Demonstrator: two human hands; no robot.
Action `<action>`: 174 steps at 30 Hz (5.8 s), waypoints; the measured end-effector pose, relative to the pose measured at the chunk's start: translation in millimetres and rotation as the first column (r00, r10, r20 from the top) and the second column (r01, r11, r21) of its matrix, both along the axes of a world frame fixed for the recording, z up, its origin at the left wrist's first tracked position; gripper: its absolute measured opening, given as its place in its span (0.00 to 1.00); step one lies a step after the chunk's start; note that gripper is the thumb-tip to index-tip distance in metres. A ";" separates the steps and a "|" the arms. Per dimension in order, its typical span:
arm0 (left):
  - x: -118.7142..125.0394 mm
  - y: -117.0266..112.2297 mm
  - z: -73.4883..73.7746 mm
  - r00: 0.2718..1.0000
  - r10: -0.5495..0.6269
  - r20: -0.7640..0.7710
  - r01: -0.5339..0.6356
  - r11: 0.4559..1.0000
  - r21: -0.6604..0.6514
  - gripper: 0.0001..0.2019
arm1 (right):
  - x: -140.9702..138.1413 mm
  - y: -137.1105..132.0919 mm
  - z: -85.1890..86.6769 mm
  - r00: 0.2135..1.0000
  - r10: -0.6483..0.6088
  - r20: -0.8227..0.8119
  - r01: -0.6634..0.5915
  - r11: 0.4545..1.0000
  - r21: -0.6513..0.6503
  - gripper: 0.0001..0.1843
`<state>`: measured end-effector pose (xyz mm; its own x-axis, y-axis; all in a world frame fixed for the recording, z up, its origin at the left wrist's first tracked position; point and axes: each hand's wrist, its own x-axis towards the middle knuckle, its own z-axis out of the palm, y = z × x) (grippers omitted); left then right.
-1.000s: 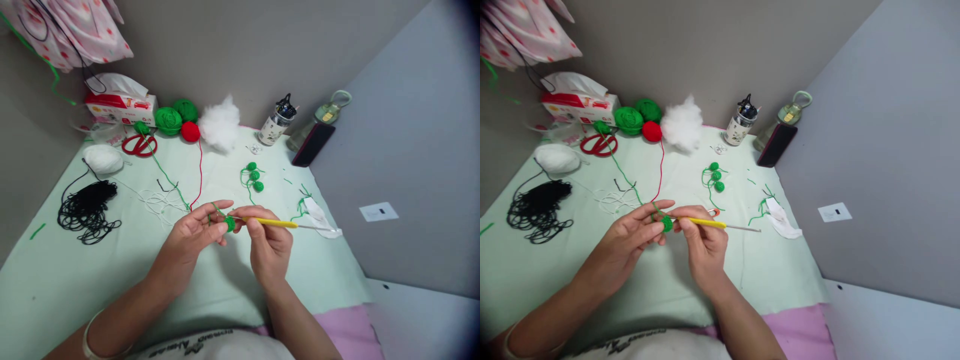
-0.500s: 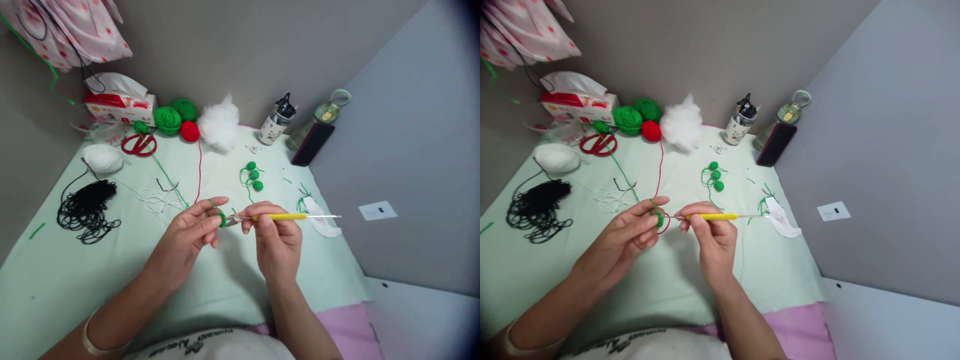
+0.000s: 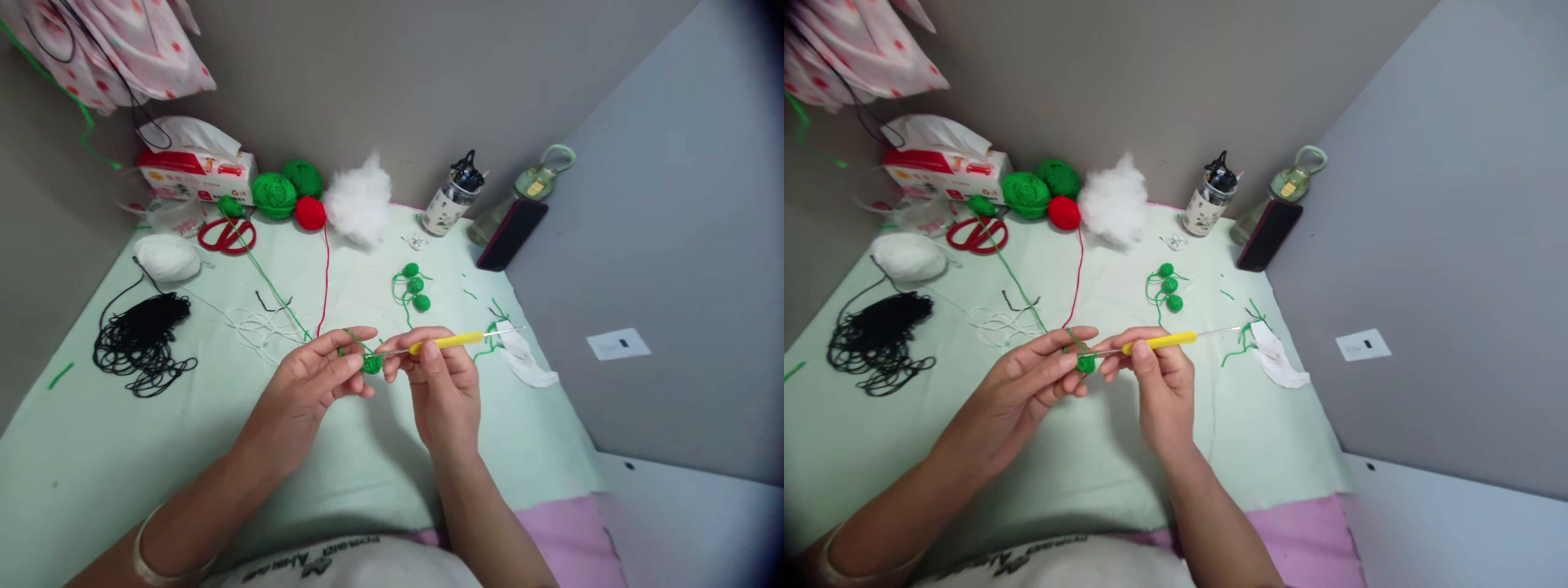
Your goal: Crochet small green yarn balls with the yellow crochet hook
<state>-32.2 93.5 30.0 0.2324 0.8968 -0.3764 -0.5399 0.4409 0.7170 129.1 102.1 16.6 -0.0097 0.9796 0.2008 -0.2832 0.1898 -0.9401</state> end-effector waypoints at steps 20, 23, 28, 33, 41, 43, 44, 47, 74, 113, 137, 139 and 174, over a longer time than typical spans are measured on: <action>10.4 -6.5 -6.7 0.974 0.146 -0.171 -0.125 0.984 0.127 0.13 | -3.9 -15.7 -5.6 0.748 -0.447 0.490 0.017 0.752 0.659 0.16; 12.2 -8.3 -6.2 0.977 0.123 -0.173 -0.106 0.989 0.102 0.16 | -4.5 -18.3 -12.6 0.679 -0.478 0.558 -0.013 0.752 0.660 0.19; 8.1 -5.3 -1.8 0.998 -0.023 0.065 0.028 0.996 -0.087 0.21 | -2.7 -18.7 -19.7 0.557 -0.580 0.595 -0.063 0.684 0.726 0.24; -2.8 2.4 2.0 0.992 -0.010 0.122 0.021 0.996 -0.092 0.18 | -0.9 -13.7 -3.5 0.858 -0.316 0.404 0.116 0.887 0.447 0.15; -3.0 1.9 2.1 1.000 0.009 0.019 -0.009 1.000 0.013 0.16 | -5.8 -8.3 0.3 0.969 -0.142 0.204 0.108 0.980 0.167 0.09; -5.1 3.0 1.7 1.000 0.014 -0.009 -0.014 1.000 0.018 0.17 | -4.1 -9.9 1.3 0.956 -0.183 0.231 0.141 0.973 0.185 0.09; -6.2 3.5 1.6 1.000 0.013 -0.020 -0.013 1.000 0.020 0.17 | -2.9 -10.7 2.4 0.953 -0.189 0.235 0.147 0.971 0.188 0.09; -7.1 3.5 1.5 0.999 0.019 -0.039 -0.018 0.999 0.030 0.16 | -0.5 -11.5 5.7 0.966 -0.179 0.185 0.156 0.979 0.134 0.10; 2.8 0.5 -5.9 0.999 -0.005 0.032 0.004 1.000 0.019 0.12 | -4.2 -3.7 -1.4 0.983 -0.058 0.175 0.038 0.993 0.113 0.09; 0.3 0.9 -4.8 0.995 -0.030 0.095 0.029 1.000 0.012 0.04 | 2.3 -10.3 4.8 0.989 -0.120 0.083 0.107 0.983 0.151 0.11; 3.2 -1.4 -2.0 0.994 -0.053 0.093 0.051 0.998 0.020 0.07 | -1.3 -14.7 -4.5 0.876 -0.310 0.369 0.130 0.889 0.439 0.15; 3.5 -1.7 -0.2 0.994 -0.069 0.086 0.069 0.998 0.003 0.13 | -1.7 -14.5 -6.2 0.872 -0.286 0.398 0.093 0.894 0.439 0.15; -2.4 -3.4 0.1 0.969 0.083 -0.232 -0.042 0.983 0.177 0.13 | 2.2 -16.9 0.1 0.880 -0.223 0.421 -0.007 0.877 0.480 0.15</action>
<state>-34.6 90.1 30.1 0.0961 0.9621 -0.2550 -0.3676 0.2724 0.8892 131.3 85.3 16.7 -0.1111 0.7763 0.6205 0.1969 0.6292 -0.7519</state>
